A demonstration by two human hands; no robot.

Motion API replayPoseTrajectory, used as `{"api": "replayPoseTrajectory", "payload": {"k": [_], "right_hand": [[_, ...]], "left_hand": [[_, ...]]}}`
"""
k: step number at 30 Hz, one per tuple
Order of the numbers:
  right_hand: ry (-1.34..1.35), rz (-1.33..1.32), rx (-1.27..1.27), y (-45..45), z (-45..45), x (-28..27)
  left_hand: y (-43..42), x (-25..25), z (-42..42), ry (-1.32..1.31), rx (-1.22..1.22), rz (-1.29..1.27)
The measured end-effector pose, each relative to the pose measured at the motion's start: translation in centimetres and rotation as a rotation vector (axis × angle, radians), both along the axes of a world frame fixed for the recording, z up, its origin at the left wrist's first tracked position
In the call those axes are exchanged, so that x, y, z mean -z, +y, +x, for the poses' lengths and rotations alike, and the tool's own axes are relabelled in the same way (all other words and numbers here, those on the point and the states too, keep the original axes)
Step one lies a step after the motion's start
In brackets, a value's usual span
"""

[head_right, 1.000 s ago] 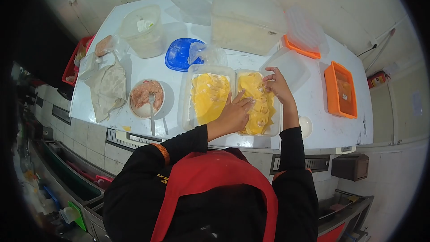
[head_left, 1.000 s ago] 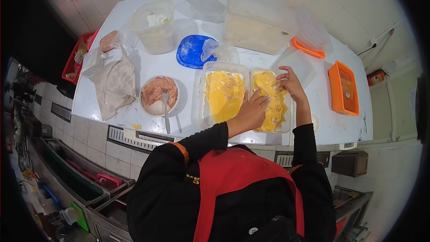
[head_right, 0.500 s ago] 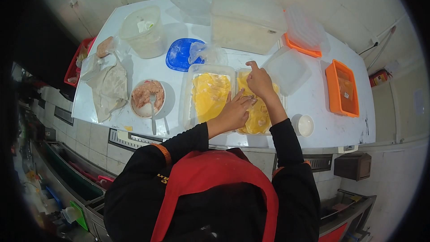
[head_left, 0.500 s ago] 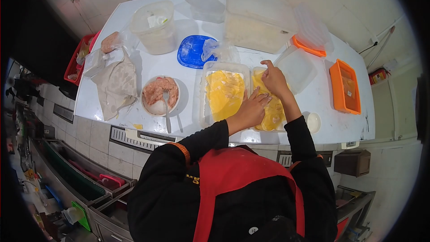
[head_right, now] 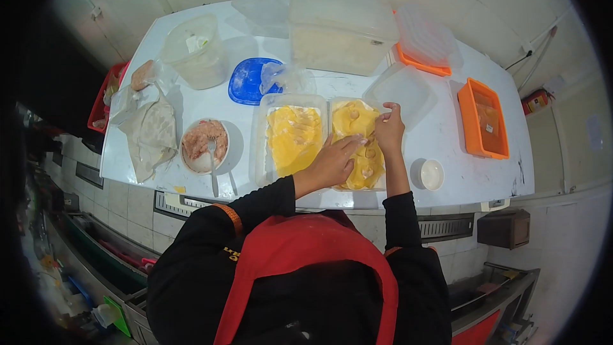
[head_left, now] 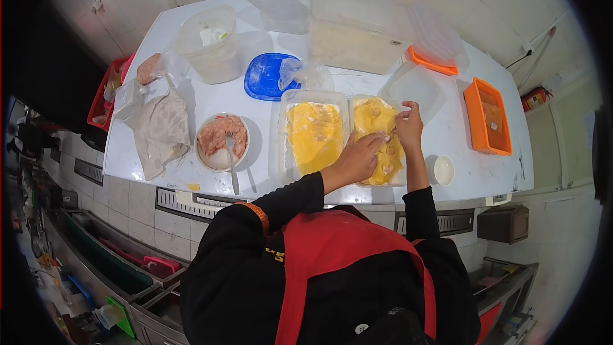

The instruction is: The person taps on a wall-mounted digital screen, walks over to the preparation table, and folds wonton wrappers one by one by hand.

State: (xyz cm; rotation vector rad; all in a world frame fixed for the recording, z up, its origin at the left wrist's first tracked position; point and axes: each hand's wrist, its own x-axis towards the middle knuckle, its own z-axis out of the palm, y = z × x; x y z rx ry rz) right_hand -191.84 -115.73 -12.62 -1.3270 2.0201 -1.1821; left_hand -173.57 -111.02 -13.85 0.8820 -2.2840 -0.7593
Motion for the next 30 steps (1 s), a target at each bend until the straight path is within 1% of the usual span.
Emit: {"api": "replayPoseTrajectory", "payload": {"k": [1,5,8,11,14,15,16,18,21,24,27,29,30], "right_hand": [[0.001,-0.006,0.002,-0.1,-0.2,0.4],[0.093,-0.008,0.001,0.4,0.1,0.1],[0.293,0.036,-0.037,0.7,0.6,-1.1],[0.475,-0.214,-0.148,1.3,2.4,-2.0],[0.523,-0.308,-0.507,1.1,3.4,-1.9],[0.545,-0.193,-0.547,1.1,3.6,-2.0],[0.587,-0.194,-0.545,1.1,3.5,-1.7],[0.668,-0.199,-0.552,1.0,3.2,-0.8],[0.586,-0.342,-0.505,1.7,3.6,-2.1],[0.473,-0.393,-0.401,2.6,5.0,-2.9],[0.291,-0.248,-0.58,4.0,9.2,-2.1],[0.33,-0.045,-0.727,4.3,12.5,-0.9],[0.422,-0.001,-0.708,4.1,13.6,0.3]], "left_hand": [[0.0,0.0,-0.1,0.03,-0.007,0.017],[0.0,-0.3,0.1,-0.06,-0.005,0.027],[0.1,-0.6,0.2,-0.094,-0.003,0.008],[0.0,-0.5,0.4,-0.094,-0.011,-0.022],[0.1,-1.0,1.4,-0.091,-0.028,-0.004],[0.1,-1.5,2.1,-0.084,-0.043,0.013],[0.1,-1.7,3.0,-0.077,-0.061,0.03],[-0.3,-1.5,5.3,0.032,-0.161,0.028],[-1.3,-1.1,9.6,0.196,-0.283,-0.016],[-1.0,-2.8,12.9,0.147,-0.446,0.033],[-0.9,-3.2,14.2,0.227,-0.512,0.051],[-0.9,-3.4,14.3,0.23,-0.516,0.045],[-0.9,-3.5,14.3,0.234,-0.518,0.039]]}}
